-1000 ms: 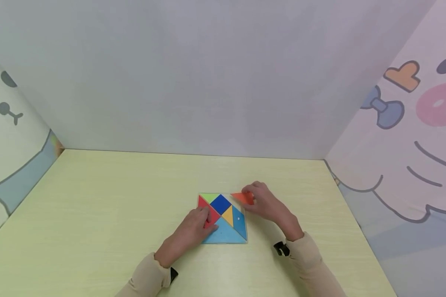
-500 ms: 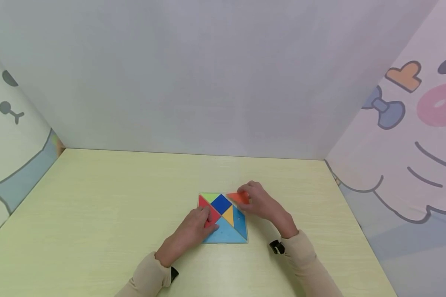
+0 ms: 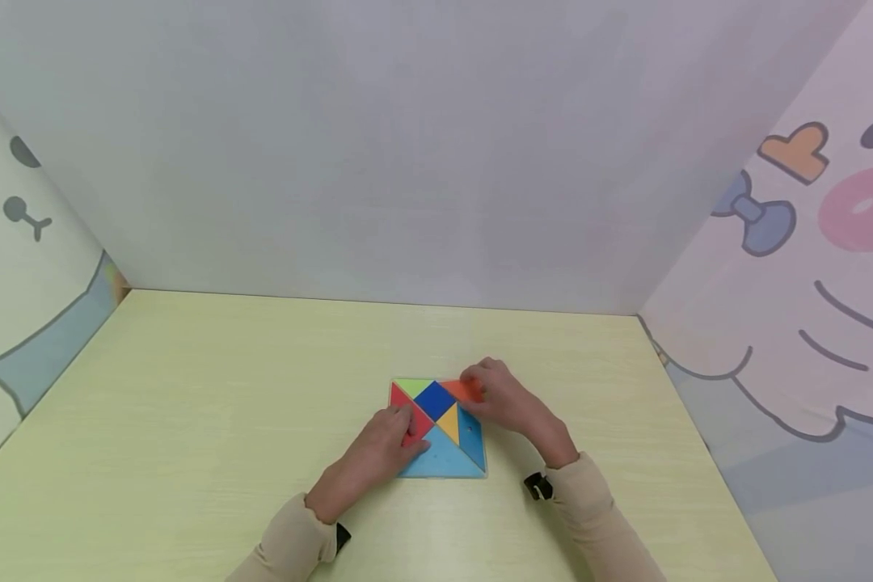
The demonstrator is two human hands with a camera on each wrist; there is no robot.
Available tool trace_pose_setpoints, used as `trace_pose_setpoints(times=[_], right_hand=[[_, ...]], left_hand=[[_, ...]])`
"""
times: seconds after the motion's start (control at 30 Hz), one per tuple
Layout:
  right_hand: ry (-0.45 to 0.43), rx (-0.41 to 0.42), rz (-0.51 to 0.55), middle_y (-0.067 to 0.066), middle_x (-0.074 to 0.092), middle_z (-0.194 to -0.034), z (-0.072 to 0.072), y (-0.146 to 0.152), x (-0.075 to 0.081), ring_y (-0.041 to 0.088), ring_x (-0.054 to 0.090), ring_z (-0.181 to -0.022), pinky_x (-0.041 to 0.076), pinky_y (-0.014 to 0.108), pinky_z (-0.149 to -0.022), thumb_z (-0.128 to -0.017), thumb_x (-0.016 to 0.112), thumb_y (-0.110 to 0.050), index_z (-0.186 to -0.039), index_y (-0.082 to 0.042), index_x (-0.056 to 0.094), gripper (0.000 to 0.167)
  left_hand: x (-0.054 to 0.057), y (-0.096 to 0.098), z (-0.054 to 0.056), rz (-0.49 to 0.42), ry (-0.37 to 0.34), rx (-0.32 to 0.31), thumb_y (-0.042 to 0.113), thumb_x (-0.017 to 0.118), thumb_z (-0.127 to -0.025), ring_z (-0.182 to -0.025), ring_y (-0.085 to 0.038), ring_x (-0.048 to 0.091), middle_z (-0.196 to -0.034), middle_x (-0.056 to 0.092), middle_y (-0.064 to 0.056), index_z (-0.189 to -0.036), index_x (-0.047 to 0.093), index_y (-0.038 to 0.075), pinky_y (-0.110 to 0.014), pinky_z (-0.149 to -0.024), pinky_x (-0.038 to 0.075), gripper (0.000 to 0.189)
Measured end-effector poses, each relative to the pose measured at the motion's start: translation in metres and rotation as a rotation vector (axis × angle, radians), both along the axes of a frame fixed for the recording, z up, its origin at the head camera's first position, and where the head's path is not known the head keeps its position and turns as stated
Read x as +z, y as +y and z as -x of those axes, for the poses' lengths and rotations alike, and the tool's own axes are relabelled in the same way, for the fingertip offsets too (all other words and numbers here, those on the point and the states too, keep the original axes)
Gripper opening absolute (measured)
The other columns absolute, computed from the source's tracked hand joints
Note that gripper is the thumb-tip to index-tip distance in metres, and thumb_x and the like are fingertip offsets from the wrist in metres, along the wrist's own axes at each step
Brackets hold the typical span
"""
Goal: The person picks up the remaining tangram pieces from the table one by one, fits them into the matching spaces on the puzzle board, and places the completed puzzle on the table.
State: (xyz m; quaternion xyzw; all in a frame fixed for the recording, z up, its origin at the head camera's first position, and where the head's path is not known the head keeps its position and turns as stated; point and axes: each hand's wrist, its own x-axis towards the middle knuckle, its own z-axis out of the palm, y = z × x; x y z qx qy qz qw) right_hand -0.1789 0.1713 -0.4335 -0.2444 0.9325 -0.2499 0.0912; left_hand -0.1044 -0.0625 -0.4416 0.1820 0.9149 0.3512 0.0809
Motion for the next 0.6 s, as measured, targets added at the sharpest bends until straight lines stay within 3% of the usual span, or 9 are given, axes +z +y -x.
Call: trace_pose_setpoints(times=[0.6], right_hand=[[0.038, 0.005, 0.021, 0.011, 0.06, -0.108, 0.0017, -0.0011, -0.0068, 0.023, 0.053, -0.1, 0.051, 0.034, -0.08, -0.093, 0.076, -0.009, -0.12, 0.0, 0.067, 0.03]], left_hand=[[-0.0013, -0.0009, -0.0005, -0.007, 0.005, -0.004, 0.018, 0.078, -0.092, -0.076, -0.016, 0.044, -0.078, 0.041, 0.0, -0.09, 0.05, 0.009, -0.027, -0.063, 0.035, 0.029]])
